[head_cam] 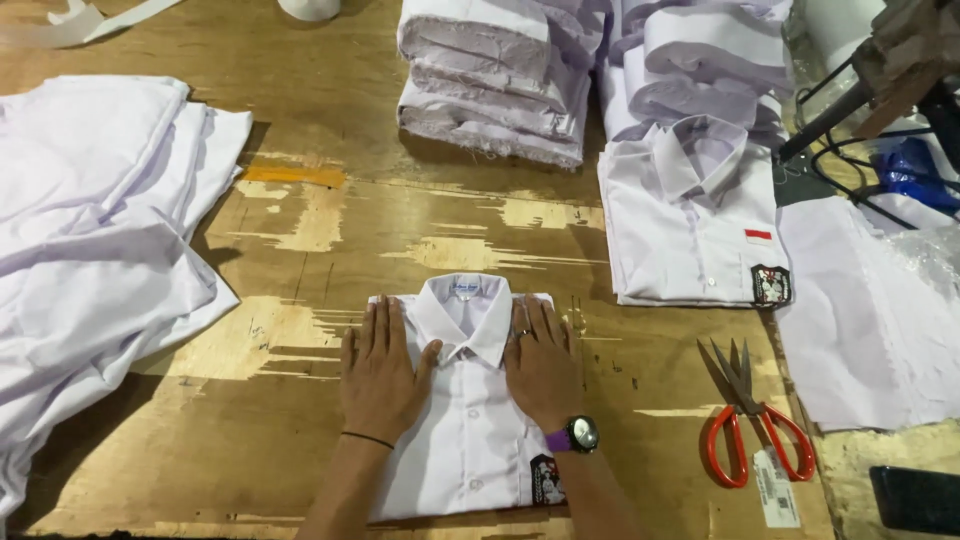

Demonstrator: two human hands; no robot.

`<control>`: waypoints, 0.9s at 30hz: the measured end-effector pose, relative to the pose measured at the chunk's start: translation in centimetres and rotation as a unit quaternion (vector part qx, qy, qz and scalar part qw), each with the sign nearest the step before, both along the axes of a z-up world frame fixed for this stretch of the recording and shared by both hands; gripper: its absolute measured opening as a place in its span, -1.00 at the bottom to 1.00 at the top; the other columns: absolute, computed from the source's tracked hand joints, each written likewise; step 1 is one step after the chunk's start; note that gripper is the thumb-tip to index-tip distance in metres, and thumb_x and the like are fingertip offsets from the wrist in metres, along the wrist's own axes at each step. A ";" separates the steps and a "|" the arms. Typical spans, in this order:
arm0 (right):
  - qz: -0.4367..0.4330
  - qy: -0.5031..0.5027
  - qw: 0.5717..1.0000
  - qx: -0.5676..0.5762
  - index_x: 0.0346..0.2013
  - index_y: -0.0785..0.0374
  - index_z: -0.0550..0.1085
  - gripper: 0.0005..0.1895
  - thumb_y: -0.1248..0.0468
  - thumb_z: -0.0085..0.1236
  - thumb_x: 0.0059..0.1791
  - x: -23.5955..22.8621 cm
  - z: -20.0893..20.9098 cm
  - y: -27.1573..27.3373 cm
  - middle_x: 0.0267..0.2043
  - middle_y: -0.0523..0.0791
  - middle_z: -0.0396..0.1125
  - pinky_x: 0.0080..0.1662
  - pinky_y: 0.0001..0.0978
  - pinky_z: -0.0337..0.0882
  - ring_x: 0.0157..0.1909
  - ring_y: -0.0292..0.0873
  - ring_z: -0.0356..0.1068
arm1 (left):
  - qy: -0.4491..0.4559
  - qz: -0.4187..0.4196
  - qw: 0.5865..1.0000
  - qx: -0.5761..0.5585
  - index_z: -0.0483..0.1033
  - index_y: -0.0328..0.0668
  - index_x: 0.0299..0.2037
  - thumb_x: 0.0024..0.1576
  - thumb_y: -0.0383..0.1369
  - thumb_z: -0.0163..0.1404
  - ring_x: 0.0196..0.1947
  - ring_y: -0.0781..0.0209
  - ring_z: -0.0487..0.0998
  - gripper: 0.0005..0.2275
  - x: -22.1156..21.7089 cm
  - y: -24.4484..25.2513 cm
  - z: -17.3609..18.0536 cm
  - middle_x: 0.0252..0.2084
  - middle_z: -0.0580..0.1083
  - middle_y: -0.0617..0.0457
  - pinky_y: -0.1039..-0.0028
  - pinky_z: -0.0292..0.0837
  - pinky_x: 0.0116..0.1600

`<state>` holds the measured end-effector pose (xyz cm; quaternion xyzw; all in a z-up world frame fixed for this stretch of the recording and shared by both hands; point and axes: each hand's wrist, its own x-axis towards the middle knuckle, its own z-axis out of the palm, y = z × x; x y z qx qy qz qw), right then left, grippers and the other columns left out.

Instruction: Folding a white collared shirt on a wooden workbench in a garment factory environment.

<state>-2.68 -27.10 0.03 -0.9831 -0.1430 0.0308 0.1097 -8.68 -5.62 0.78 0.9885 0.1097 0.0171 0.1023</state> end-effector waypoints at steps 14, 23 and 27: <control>-0.091 0.049 0.959 0.264 0.40 0.24 0.21 -0.42 0.18 -0.12 0.07 -1.1 5.2 -2.9 0.44 0.04 0.15 0.37 0.02 0.10 0.43 0.13 0.10 | -0.024 0.100 0.952 -0.288 -0.06 -0.28 0.50 0.22 0.07 -0.19 0.42 -0.24 0.13 -0.25 -2.7 3.1 4.1 0.42 0.16 -0.28 -0.01 0.08 0.39; -0.263 0.269 0.908 0.186 0.21 0.13 0.38 -0.42 -0.16 -0.15 0.06 -7.0 4.8 -5.5 0.01 -0.13 0.47 0.09 -0.18 0.40 0.08 -0.09 0.45 | 0.172 0.217 0.892 -0.356 0.33 -0.03 -0.23 0.23 -0.04 -0.06 -0.23 0.11 0.51 -0.73 -9.8 2.1 9.1 -0.30 0.48 0.06 0.32 0.37 -0.04; -0.246 0.255 0.909 0.220 -0.19 0.24 0.43 -0.53 -0.14 -0.08 0.07 -7.0 4.1 -5.6 -0.30 -0.12 0.36 -0.16 -0.20 0.35 -0.26 -0.12 0.38 | 0.112 0.191 0.835 -0.503 0.64 -0.16 -0.01 0.21 -0.22 -0.01 -0.18 0.22 0.58 -0.72 -8.4 2.8 6.9 -0.22 0.63 0.05 0.42 0.46 -0.04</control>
